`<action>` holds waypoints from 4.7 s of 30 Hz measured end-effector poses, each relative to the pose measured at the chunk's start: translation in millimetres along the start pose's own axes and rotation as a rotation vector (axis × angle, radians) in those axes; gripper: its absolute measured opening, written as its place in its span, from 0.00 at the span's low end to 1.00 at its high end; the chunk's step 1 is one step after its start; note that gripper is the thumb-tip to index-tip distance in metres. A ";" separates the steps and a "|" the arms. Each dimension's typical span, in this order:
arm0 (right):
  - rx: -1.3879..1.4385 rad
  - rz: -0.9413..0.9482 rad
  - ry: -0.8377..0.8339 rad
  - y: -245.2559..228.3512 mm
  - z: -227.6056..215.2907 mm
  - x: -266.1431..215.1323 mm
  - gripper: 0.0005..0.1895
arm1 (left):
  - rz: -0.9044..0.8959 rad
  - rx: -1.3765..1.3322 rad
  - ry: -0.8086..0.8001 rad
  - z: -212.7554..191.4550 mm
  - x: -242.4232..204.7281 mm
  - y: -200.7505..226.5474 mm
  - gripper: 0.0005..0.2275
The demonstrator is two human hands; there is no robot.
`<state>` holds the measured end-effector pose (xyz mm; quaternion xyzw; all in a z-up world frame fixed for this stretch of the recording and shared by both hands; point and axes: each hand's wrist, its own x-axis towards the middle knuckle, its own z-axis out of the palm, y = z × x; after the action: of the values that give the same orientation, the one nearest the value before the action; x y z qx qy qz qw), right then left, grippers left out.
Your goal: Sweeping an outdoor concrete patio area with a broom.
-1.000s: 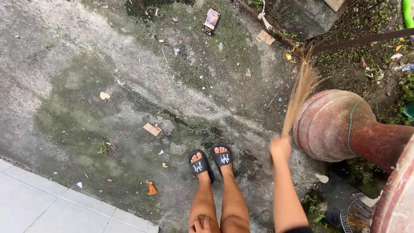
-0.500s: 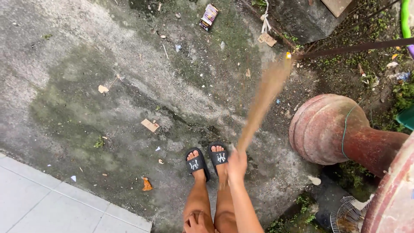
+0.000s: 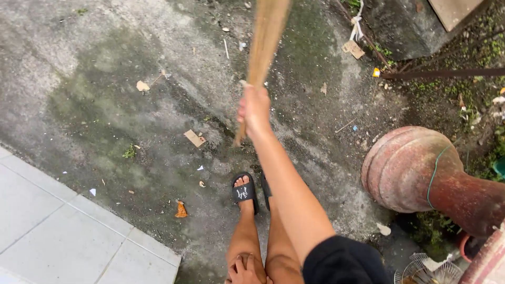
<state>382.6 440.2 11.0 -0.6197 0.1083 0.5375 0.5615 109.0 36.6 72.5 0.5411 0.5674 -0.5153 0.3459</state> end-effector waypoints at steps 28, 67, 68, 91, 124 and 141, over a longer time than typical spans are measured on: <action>-2.162 -0.424 -0.266 43.1 -225.6 8.7 0.20 | 0.002 -0.402 -0.120 -79.5 -87.8 43.3 0.38; -2.359 -0.218 -0.483 95.3 -273.0 -117.4 0.19 | -0.103 -0.728 -0.227 -52.2 -83.7 -36.9 0.38; -2.362 -0.222 -0.486 83.3 -263.1 -79.6 0.19 | -0.104 -0.732 -0.226 -48.7 -82.1 -36.0 0.38; -2.006 -0.062 -0.558 246.4 -125.2 -229.9 0.22 | -0.050 -0.929 -0.233 -42.1 -83.2 -19.9 0.39; -1.757 -0.070 -0.844 471.8 92.5 -131.0 0.21 | -0.009 -1.058 -0.339 -111.7 -8.8 -91.7 0.42; -1.496 -0.074 -0.273 239.1 127.0 -33.4 0.20 | -0.092 -0.998 -0.389 -232.6 38.6 -175.2 0.43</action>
<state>123.7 445.0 -74.8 -0.7664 -0.3761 0.5205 0.0178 -29.4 290.1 126.1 0.1800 0.6918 -0.2884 0.6370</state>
